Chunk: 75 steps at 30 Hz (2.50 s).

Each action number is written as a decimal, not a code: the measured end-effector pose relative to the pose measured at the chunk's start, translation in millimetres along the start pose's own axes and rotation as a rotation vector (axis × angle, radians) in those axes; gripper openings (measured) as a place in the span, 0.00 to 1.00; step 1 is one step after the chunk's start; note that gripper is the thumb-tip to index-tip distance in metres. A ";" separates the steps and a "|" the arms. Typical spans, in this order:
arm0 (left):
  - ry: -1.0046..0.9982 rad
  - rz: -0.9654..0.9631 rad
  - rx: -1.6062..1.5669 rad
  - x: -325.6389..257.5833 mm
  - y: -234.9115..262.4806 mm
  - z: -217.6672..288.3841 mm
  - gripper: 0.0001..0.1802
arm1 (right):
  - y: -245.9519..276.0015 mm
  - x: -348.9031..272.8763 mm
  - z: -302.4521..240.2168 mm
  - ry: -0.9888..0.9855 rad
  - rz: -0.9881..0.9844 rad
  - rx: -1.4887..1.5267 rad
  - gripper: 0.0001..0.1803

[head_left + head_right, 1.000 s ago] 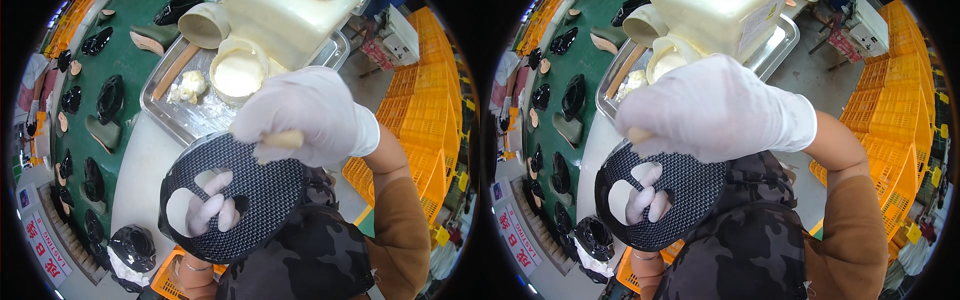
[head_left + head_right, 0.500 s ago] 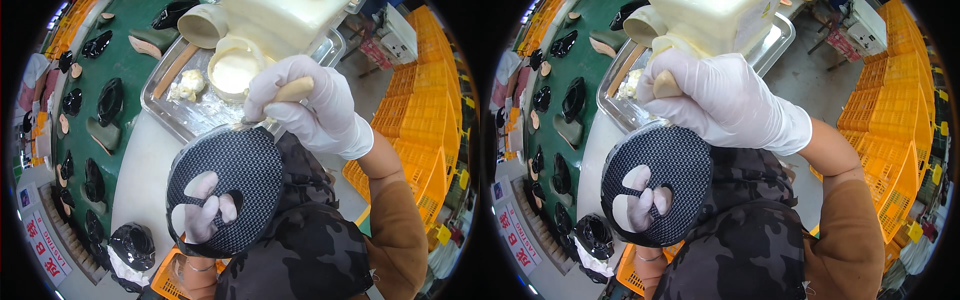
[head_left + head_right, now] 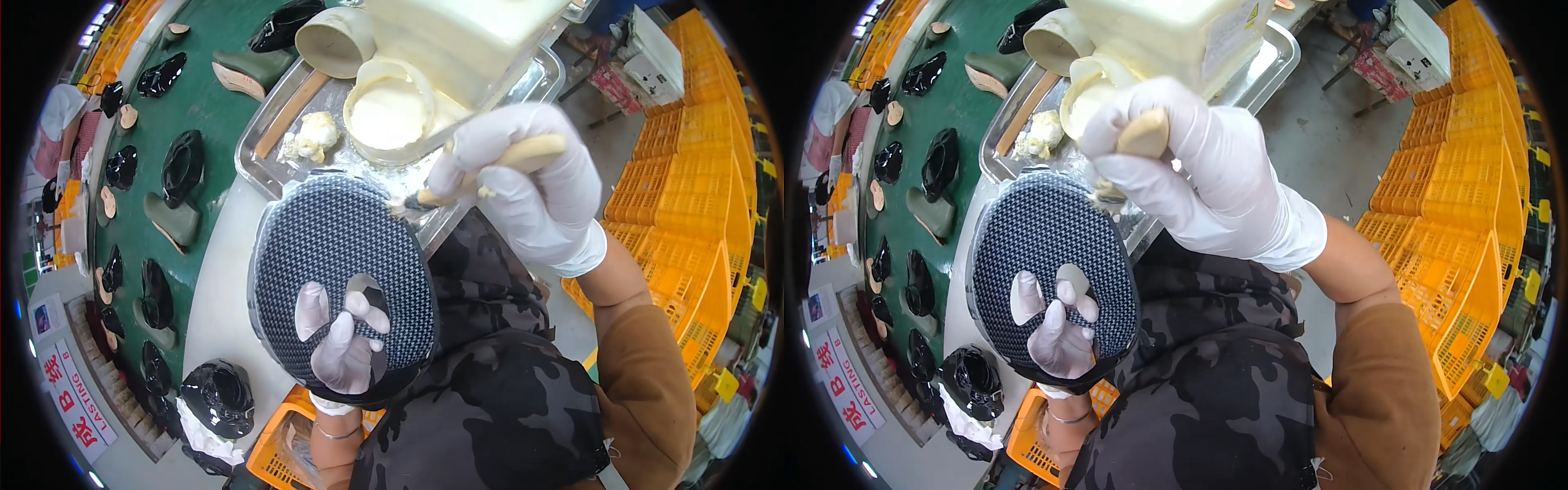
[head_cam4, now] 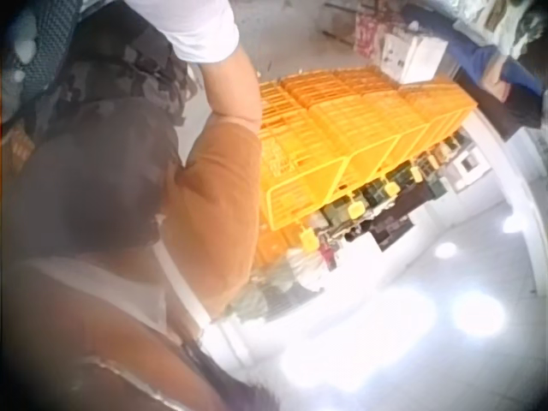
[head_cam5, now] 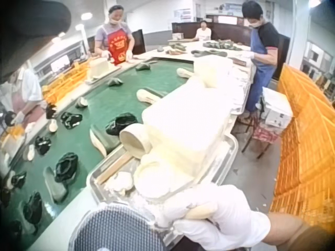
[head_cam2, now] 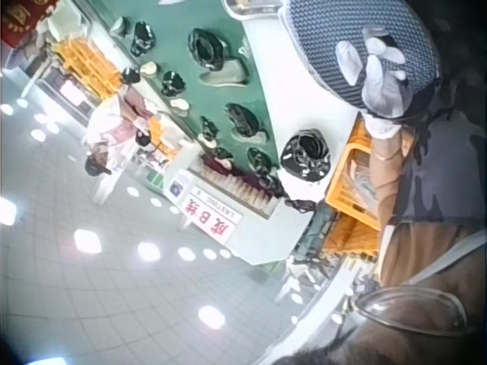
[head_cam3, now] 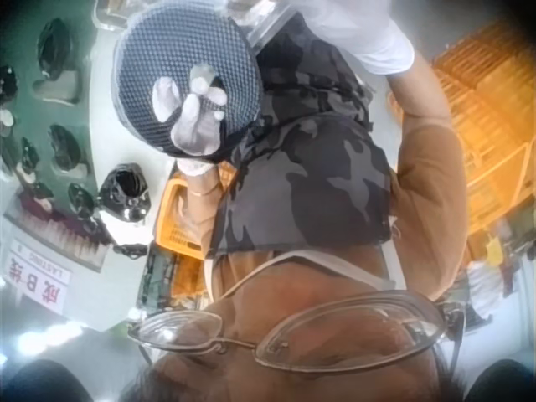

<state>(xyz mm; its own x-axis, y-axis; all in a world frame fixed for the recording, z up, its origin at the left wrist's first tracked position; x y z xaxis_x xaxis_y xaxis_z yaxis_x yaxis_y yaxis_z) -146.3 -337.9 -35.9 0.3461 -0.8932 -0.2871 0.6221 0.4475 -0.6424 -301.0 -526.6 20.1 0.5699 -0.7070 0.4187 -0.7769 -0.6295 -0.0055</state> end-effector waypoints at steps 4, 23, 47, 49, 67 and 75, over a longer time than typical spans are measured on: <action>0.021 -0.058 0.081 -4.7 -0.5 -3.6 0.27 | -12.1 25.6 -7.9 0.302 0.101 0.045 0.11; -0.345 -0.292 0.127 2.2 7.3 -3.9 0.26 | -27.4 32.7 12.6 0.147 0.288 0.230 0.09; -1.328 0.042 1.098 20.8 71.6 -30.8 0.27 | -32.0 -4.2 -4.8 0.111 0.130 0.078 0.10; -0.538 -0.130 -0.157 8.9 100.2 -21.4 0.36 | -29.9 -3.6 6.1 0.172 0.164 0.089 0.11; -1.661 -0.159 1.397 18.1 32.7 13.2 0.15 | -41.0 -10.7 13.2 -0.209 -0.099 0.006 0.10; -1.514 -0.056 1.340 11.4 38.3 3.4 0.15 | -40.7 -15.6 6.2 -0.213 0.160 0.327 0.08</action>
<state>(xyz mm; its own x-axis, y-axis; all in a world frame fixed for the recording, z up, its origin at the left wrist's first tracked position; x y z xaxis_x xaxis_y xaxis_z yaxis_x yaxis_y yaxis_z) -116.2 -330.8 -61.4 0.0627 -0.4748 0.8779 0.4307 0.8064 0.4053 -276.6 -492.0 8.2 0.5184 -0.8331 0.1928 -0.7536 -0.5517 -0.3575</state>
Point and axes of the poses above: each hand's wrist, its own x-axis towards the middle knuckle, its own y-axis out of the back of the hand, z = x × y, the point moved 3 cm from there along x, towards the middle knuckle, and after that the axes turned 2 degrees about -y, right-handed, at the moved point
